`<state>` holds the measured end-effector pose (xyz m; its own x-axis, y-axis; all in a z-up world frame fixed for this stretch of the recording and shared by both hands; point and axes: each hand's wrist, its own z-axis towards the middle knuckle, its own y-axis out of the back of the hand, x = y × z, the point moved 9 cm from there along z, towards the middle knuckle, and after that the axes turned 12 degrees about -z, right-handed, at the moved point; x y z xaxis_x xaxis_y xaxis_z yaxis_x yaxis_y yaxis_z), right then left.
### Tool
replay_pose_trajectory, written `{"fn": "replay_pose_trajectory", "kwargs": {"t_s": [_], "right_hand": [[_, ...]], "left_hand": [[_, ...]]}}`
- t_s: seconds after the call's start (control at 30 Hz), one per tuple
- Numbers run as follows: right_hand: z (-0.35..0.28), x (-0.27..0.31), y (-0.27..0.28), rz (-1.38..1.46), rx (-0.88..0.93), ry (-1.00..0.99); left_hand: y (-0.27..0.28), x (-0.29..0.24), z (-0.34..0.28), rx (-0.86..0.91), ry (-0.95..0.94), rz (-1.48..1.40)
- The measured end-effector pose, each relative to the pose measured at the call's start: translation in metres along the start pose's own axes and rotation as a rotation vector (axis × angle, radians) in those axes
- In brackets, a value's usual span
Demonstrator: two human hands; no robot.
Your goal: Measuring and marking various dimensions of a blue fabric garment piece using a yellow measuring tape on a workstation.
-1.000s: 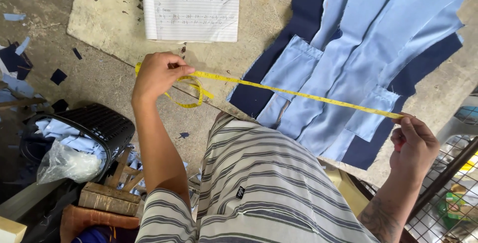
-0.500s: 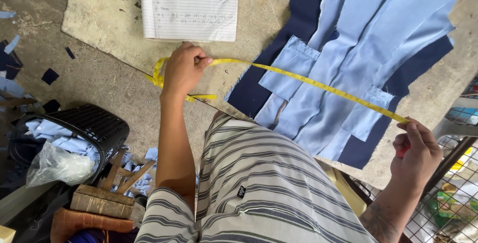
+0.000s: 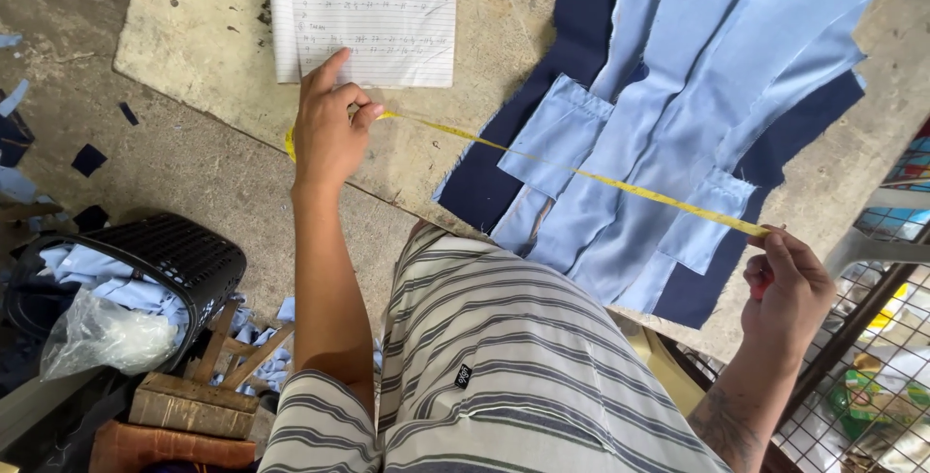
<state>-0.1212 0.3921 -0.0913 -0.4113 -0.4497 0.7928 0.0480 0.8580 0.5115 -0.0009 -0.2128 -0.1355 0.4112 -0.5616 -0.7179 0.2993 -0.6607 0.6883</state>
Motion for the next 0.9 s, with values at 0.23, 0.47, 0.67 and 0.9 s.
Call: {"fn": "replay_pose_trajectory", "kwargs": {"t_s": [0.23,0.47,0.67,0.9], "right_hand": [[0.005,-0.014,0.018,0.057,-0.032,0.006],[-0.002,-0.007,0.029,0.08,-0.133,-0.104],[0.001,-0.017,0.039,0.102,-0.185,-0.147],[0.002,-0.011,0.043,0.06,-0.186,-0.071]], "left_hand": [[0.015,-0.035,-0.01,0.056,-0.172,-0.21],[0.013,-0.045,-0.015,0.261,0.034,-0.417],[0.008,-0.053,-0.021,0.377,0.045,-0.531],[-0.006,-0.116,-0.032,0.515,-0.118,-0.862]]}}
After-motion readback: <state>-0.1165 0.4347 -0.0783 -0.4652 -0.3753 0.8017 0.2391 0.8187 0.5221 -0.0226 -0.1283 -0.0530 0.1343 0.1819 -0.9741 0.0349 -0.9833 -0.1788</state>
